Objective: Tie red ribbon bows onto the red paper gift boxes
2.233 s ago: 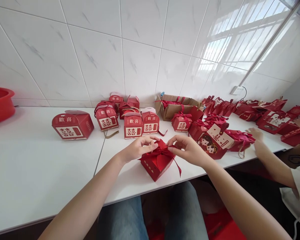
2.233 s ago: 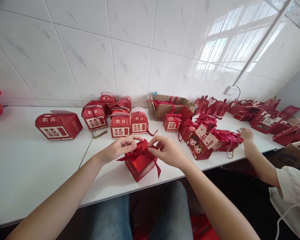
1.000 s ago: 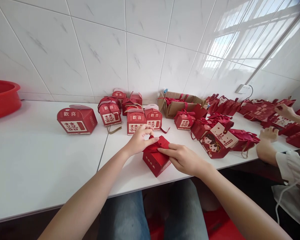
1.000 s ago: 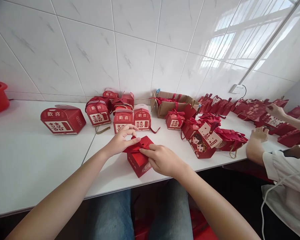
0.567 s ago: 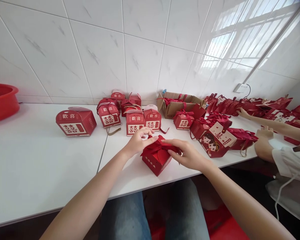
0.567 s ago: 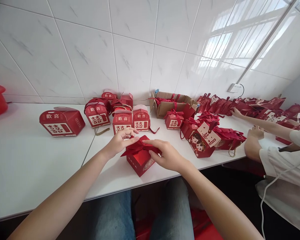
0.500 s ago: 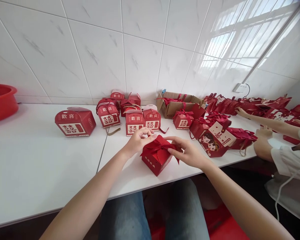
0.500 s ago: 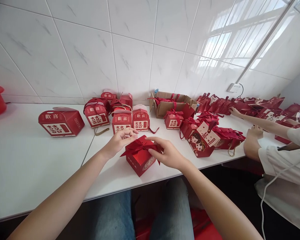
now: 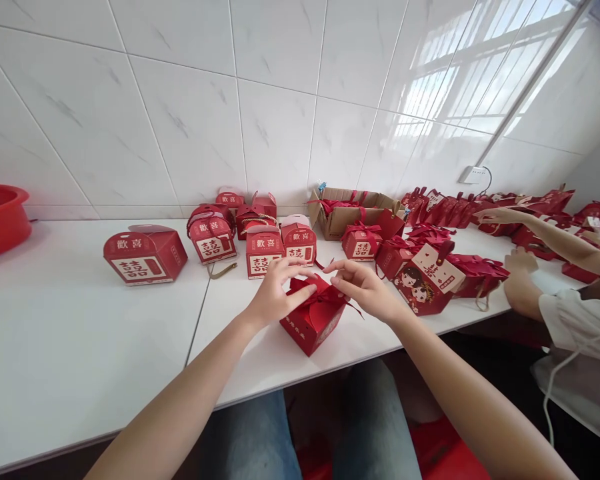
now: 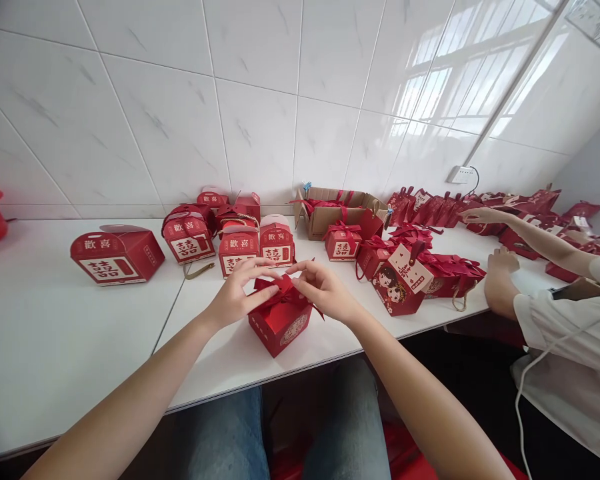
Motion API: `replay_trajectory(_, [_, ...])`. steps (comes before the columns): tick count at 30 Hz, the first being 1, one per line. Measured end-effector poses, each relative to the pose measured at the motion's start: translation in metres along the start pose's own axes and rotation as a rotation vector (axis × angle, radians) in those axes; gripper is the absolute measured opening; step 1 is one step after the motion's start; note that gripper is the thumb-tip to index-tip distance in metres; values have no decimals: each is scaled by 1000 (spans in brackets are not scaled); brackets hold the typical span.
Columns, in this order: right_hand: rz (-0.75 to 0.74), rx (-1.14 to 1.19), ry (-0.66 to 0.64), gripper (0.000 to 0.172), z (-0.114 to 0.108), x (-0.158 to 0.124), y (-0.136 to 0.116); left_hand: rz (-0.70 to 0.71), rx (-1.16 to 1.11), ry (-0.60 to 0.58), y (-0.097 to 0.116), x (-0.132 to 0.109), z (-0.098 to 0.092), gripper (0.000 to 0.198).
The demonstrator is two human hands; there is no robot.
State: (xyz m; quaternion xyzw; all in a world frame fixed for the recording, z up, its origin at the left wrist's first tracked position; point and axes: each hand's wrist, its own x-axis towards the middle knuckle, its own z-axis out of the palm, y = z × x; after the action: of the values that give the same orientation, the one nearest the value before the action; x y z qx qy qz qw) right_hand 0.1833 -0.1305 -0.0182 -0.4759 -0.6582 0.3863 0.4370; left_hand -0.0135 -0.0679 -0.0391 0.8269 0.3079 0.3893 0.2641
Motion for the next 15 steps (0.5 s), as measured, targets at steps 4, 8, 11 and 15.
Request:
replay_trajectory(4, [-32,16,-8,32,1,4,-2,53,86,-89,4,-1,6,13])
replay_trajectory(8, [-36,24,-8,32,0,7,-3,28,38,-102,2,2,11,13])
replay_trajectory(11, [-22,28,-20,32,-2,10,-2,-11,-15,-139,-1,3,13,15])
replay_trajectory(15, [-29,64,-52,33,-6,13,6,-44,-36,-191,-3,3,13,16])
